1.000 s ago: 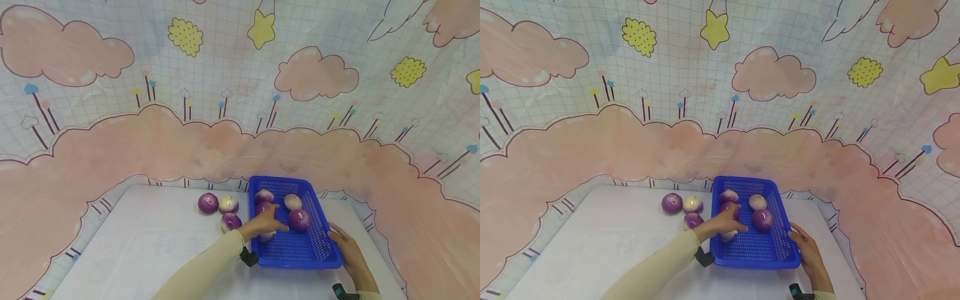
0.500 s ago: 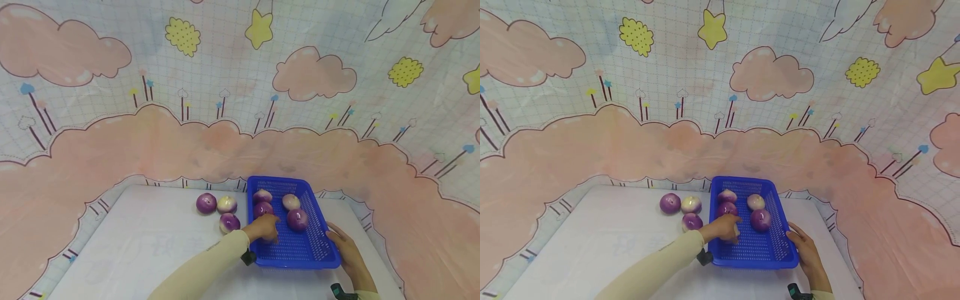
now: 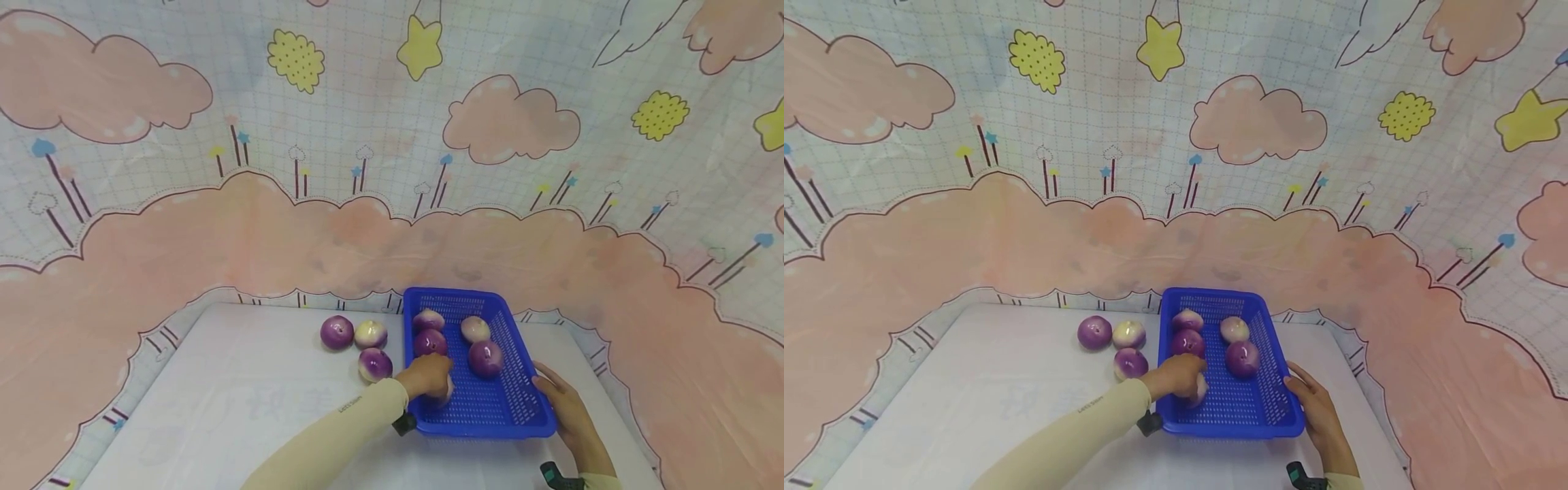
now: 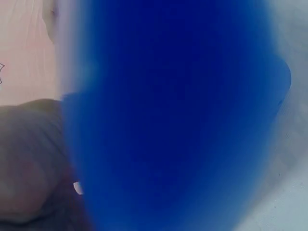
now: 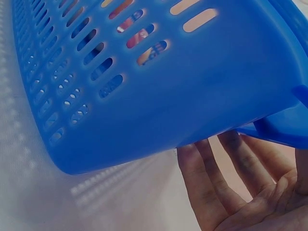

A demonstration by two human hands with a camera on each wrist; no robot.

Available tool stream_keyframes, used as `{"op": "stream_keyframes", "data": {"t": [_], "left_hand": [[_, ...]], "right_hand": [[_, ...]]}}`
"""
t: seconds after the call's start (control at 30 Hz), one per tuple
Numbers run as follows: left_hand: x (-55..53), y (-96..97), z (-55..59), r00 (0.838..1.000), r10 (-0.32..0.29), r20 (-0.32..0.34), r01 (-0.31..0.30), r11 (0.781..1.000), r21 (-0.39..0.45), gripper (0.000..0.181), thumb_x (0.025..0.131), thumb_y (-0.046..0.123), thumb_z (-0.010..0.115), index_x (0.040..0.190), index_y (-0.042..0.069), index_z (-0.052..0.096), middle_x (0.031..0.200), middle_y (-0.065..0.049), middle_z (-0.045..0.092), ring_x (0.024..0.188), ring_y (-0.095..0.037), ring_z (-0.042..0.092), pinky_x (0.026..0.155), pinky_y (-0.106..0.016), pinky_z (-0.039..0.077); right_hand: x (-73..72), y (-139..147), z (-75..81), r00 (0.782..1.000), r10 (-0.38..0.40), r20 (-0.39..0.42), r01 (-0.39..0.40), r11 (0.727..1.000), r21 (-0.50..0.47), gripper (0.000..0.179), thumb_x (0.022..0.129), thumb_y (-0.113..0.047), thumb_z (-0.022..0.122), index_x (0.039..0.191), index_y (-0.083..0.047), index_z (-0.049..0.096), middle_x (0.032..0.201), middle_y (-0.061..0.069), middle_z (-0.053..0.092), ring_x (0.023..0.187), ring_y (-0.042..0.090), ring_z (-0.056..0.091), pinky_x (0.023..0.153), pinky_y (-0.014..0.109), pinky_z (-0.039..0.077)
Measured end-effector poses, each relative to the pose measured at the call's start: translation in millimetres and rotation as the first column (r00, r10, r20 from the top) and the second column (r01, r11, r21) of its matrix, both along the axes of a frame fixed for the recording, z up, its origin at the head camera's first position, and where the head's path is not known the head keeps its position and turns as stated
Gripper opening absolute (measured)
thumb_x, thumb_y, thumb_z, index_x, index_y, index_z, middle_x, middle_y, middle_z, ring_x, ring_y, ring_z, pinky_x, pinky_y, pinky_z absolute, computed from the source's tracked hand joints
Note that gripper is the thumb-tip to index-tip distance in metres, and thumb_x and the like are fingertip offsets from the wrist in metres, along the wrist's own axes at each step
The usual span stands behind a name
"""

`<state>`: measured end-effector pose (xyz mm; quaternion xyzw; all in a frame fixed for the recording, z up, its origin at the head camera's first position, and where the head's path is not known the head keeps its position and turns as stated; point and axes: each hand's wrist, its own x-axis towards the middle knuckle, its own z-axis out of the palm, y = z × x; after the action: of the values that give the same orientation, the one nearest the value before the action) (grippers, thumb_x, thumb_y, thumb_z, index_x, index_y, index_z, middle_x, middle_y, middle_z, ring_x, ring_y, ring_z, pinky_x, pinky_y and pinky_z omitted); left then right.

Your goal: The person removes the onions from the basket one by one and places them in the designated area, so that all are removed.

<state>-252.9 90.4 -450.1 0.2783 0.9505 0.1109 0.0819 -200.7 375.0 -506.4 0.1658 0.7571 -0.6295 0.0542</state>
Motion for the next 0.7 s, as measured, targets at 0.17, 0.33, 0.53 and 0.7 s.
{"op": "stream_keyframes", "data": {"t": [0.17,0.33,0.53,0.7], "left_hand": [[-0.2,0.2,-1.2,1.0,-0.001,0.021,0.0,1.0,0.006,0.046,0.066,0.018,0.081,0.111,0.018,0.07,0.105,0.0,0.072,0.095,-0.017,0.066,0.08,-0.032,0.055],[-4.9,-1.4,-4.6,0.998,0.003,0.066,-0.012,0.99,0.138,0.054,0.063,0.023,0.087,0.114,0.016,0.069,0.109,-0.001,0.071,0.102,-0.017,0.065,0.09,-0.031,0.054],[-10.4,-5.9,-7.6,0.992,-0.004,0.128,-0.035,0.952,0.305,0.058,0.064,0.023,0.089,0.116,0.013,0.067,0.112,-0.002,0.071,0.105,-0.017,0.064,0.095,-0.027,0.051],[-12.4,-10.9,-8.2,0.985,-0.046,0.166,-0.027,0.911,0.412,0.056,0.066,0.019,0.087,0.118,0.011,0.066,0.113,-0.004,0.07,0.107,-0.016,0.063,0.099,-0.026,0.049]], "right_hand": [[0.2,-1,1.2,1.0,0.001,-0.005,-0.001,1.0,0.006,0.071,0.095,-0.049,0.058,0.155,-0.021,0.03,0.155,0.021,0.036,0.122,0.024,0.058,0.096,0.042,0.055],[-0.2,-1,0.7,1.0,0.002,-0.01,-0.002,1.0,0.006,0.072,0.095,-0.05,0.058,0.155,-0.022,0.03,0.156,0.02,0.036,0.125,0.026,0.056,0.098,0.043,0.054],[-0.5,0,-0.3,1.0,0.004,-0.011,-0.004,1.0,0.014,0.073,0.095,-0.051,0.058,0.155,-0.022,0.03,0.156,0.02,0.036,0.127,0.028,0.055,0.099,0.044,0.053],[0.6,-1,-0.2,1.0,0.005,0.0,-0.005,1.0,0.022,0.074,0.094,-0.052,0.058,0.155,-0.022,0.029,0.156,0.02,0.035,0.127,0.028,0.054,0.099,0.044,0.053]]}}
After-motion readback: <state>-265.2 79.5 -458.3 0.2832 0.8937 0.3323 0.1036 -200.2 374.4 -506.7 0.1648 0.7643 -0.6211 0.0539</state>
